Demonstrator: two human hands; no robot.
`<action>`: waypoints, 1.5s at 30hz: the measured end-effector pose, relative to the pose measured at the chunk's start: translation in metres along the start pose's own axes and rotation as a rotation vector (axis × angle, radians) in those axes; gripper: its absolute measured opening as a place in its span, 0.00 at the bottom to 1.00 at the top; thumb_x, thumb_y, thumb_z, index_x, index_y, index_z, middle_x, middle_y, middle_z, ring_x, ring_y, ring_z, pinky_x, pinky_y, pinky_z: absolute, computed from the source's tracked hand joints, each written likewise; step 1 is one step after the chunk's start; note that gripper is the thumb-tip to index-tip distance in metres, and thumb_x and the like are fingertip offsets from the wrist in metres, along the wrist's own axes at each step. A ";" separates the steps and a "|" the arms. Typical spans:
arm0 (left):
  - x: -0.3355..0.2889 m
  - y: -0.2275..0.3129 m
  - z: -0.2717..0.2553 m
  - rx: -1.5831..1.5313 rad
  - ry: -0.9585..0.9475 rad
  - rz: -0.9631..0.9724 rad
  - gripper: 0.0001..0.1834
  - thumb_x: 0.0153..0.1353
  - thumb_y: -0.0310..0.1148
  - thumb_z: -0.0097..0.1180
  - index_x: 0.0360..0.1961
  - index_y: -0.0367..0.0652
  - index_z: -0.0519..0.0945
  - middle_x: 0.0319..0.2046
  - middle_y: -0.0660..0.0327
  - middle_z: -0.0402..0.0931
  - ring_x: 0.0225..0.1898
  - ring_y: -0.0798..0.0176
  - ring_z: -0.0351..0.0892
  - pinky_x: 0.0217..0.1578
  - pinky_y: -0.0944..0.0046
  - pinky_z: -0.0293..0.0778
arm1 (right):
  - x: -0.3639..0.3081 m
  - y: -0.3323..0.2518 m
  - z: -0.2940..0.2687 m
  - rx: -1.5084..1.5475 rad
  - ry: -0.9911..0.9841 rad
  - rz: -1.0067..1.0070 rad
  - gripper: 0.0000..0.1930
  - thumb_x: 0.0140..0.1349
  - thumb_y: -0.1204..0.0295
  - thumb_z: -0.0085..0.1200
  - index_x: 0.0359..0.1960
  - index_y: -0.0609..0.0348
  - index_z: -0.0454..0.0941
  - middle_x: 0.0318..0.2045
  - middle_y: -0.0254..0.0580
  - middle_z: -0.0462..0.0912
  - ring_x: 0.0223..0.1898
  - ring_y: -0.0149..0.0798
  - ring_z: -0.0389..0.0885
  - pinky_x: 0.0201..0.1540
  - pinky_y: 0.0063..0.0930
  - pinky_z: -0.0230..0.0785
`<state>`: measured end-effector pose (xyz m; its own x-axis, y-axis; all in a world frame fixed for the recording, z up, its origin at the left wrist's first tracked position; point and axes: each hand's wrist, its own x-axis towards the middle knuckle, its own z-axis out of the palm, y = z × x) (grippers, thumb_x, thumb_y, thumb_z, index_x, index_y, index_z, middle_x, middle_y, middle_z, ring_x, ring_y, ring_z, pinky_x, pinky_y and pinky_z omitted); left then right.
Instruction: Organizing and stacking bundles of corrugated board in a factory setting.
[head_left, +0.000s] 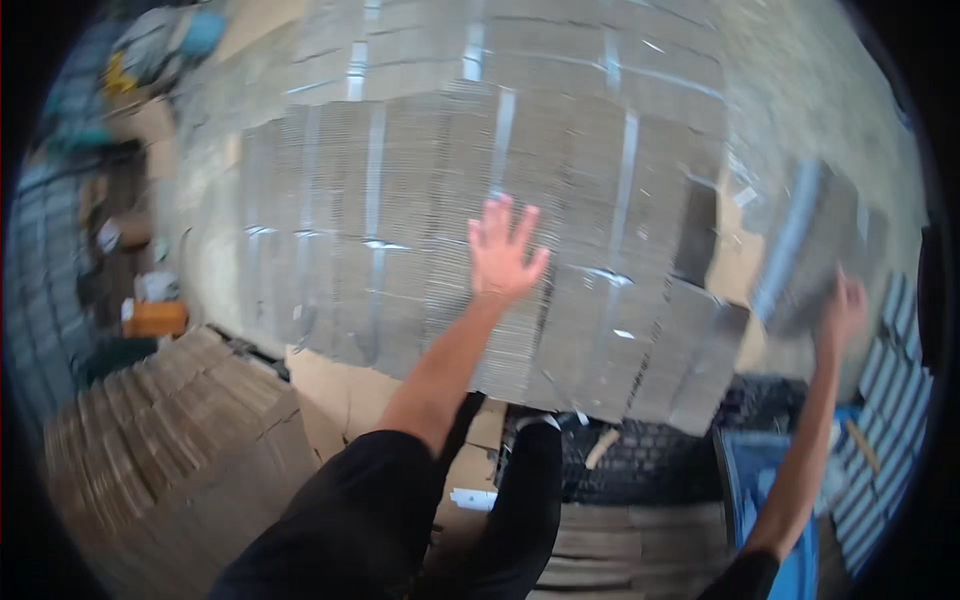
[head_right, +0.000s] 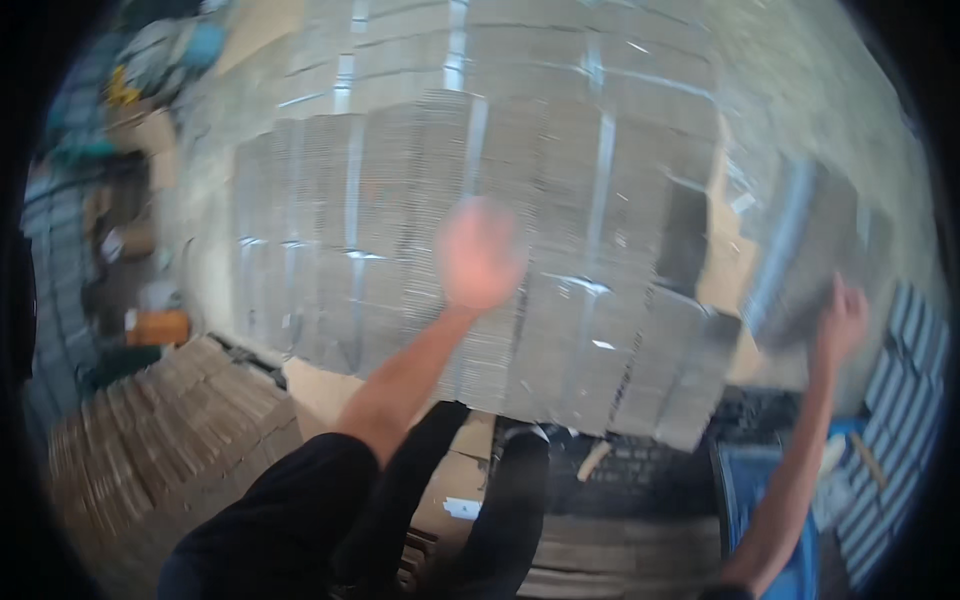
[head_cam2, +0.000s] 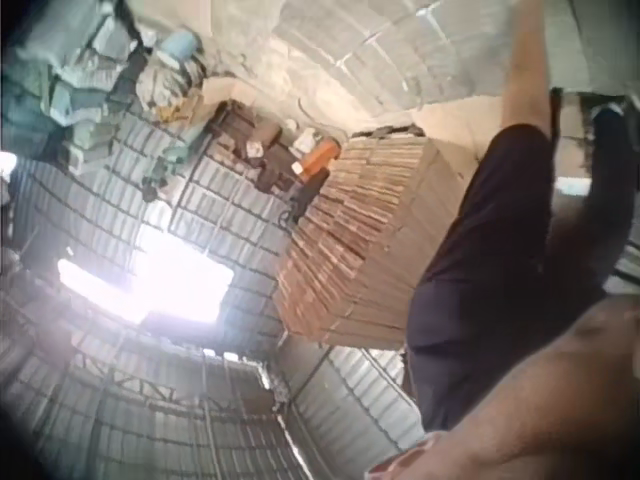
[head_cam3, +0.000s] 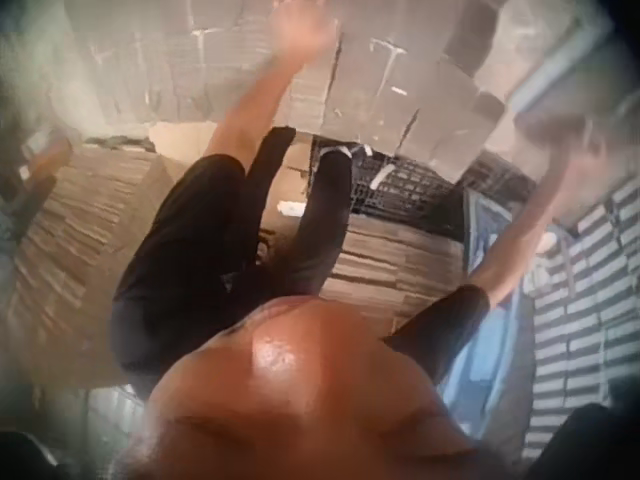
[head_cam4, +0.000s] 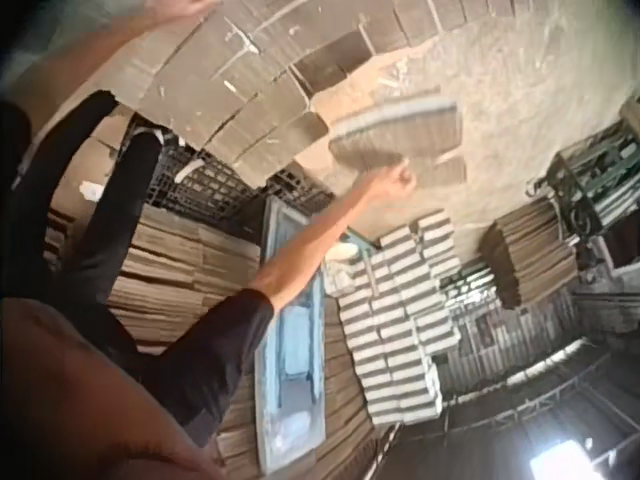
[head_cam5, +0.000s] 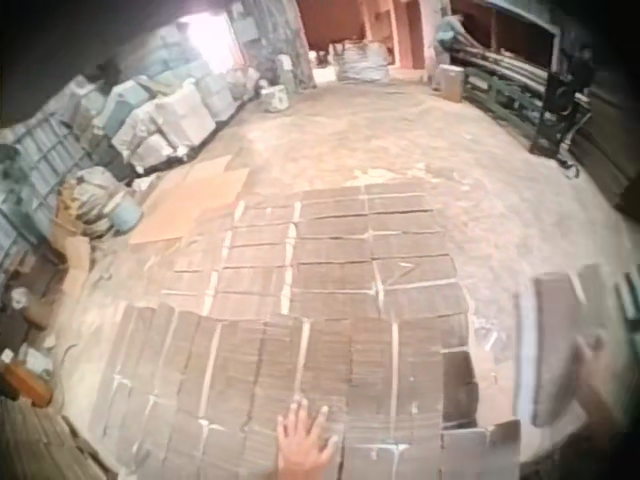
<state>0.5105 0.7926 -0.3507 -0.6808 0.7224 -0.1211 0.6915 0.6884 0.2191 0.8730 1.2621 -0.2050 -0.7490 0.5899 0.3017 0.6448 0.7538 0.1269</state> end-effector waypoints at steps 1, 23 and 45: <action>-0.004 -0.017 -0.006 0.068 0.015 -0.042 0.38 0.61 0.57 0.46 0.71 0.63 0.53 0.73 0.52 0.39 0.73 0.47 0.36 0.67 0.37 0.38 | 0.045 -0.073 0.018 0.255 -0.027 0.278 0.09 0.59 0.69 0.57 0.35 0.61 0.80 0.22 0.36 0.75 0.26 0.31 0.71 0.34 0.29 0.67; 0.011 -0.014 0.001 -0.003 0.043 -0.013 0.36 0.58 0.52 0.51 0.68 0.59 0.60 0.71 0.49 0.45 0.71 0.45 0.43 0.65 0.36 0.42 | 0.037 -0.226 0.101 0.665 -0.498 0.616 0.32 0.53 0.71 0.65 0.62 0.57 0.69 0.24 0.38 0.70 0.23 0.29 0.66 0.32 0.24 0.67; 0.013 -0.002 0.013 0.015 0.051 0.039 0.35 0.59 0.51 0.48 0.67 0.53 0.62 0.70 0.47 0.44 0.71 0.42 0.42 0.65 0.35 0.39 | 0.013 -0.121 0.148 1.025 -0.584 0.758 0.35 0.58 0.54 0.60 0.61 0.65 0.65 0.52 0.50 0.76 0.53 0.42 0.75 0.57 0.33 0.64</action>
<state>0.5040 0.8013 -0.3655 -0.6643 0.7448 -0.0633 0.7211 0.6608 0.2083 0.7621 1.2213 -0.3564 -0.3913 0.7863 -0.4782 0.7090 -0.0738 -0.7013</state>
